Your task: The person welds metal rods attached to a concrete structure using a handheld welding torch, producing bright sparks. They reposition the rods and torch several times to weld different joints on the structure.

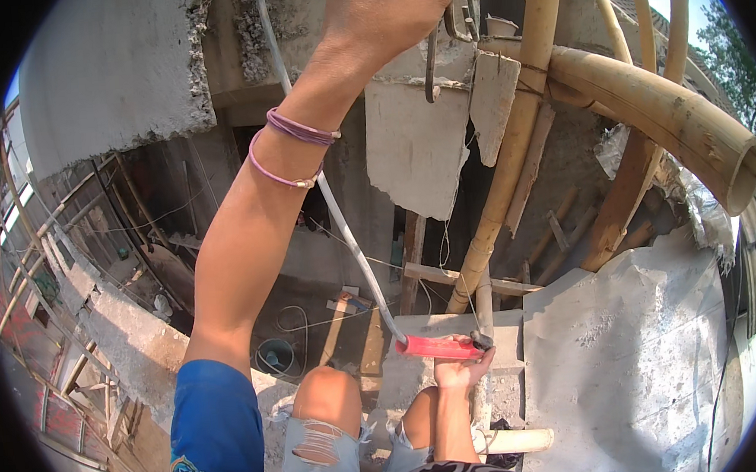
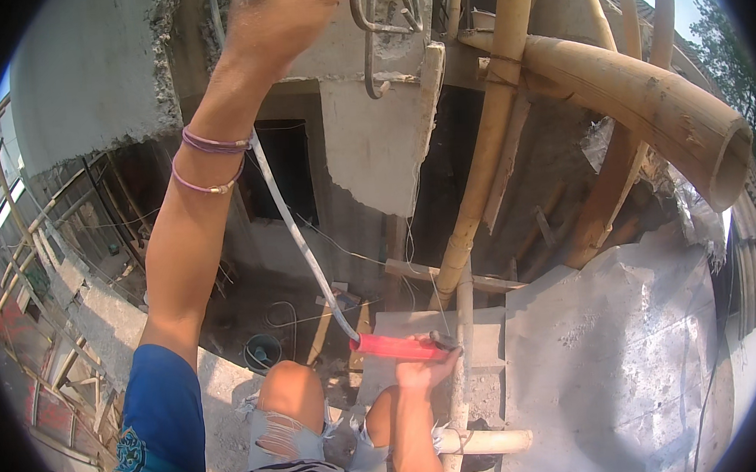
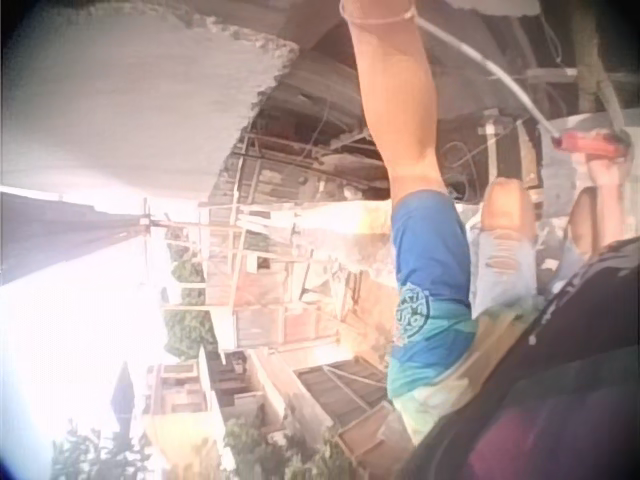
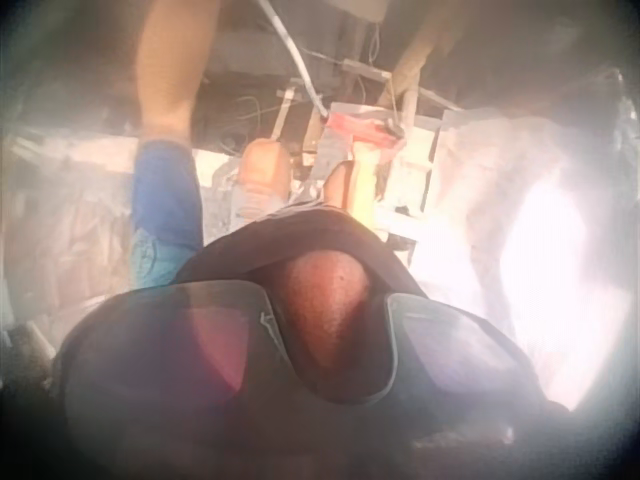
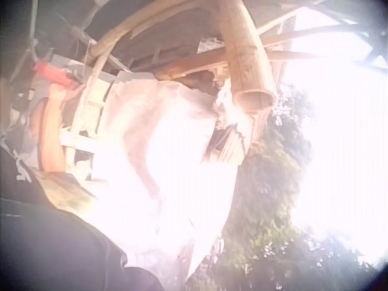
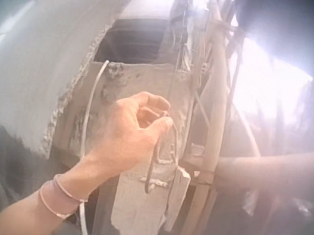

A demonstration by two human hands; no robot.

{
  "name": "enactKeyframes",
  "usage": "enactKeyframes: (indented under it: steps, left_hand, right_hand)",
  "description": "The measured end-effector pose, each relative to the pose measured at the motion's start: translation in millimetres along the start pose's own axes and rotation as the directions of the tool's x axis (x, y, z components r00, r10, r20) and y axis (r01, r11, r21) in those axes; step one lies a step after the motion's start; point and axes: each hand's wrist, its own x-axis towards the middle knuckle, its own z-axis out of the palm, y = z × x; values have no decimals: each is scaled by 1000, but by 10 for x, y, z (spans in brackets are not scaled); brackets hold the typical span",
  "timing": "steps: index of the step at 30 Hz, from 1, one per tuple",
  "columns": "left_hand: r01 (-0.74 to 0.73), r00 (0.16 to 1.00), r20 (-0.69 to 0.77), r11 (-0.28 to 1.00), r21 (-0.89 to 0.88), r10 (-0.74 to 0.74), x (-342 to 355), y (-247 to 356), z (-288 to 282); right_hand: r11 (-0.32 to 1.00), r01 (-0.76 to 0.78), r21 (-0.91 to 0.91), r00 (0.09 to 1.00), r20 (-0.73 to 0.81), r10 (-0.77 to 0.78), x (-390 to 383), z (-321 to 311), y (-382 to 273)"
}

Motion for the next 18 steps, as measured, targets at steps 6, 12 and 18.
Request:
enactKeyframes:
  steps: [6,12,18]
  left_hand:
    - [91,981,-161,989,-116,-109,-716,83,-989]
    - [557,818,4,793,247,-575,-2089,52,-2187]
    - [602,462,-157,179,778,-873,-4419,-423,-3399]
  right_hand:
    - [997,-69,33,997,-28,70,32,1,-26]
    - [1000,9,0,1000,15,-9,101,-24,-118]
    - [985,-131,108,991,-20,134,181,-103,-308]
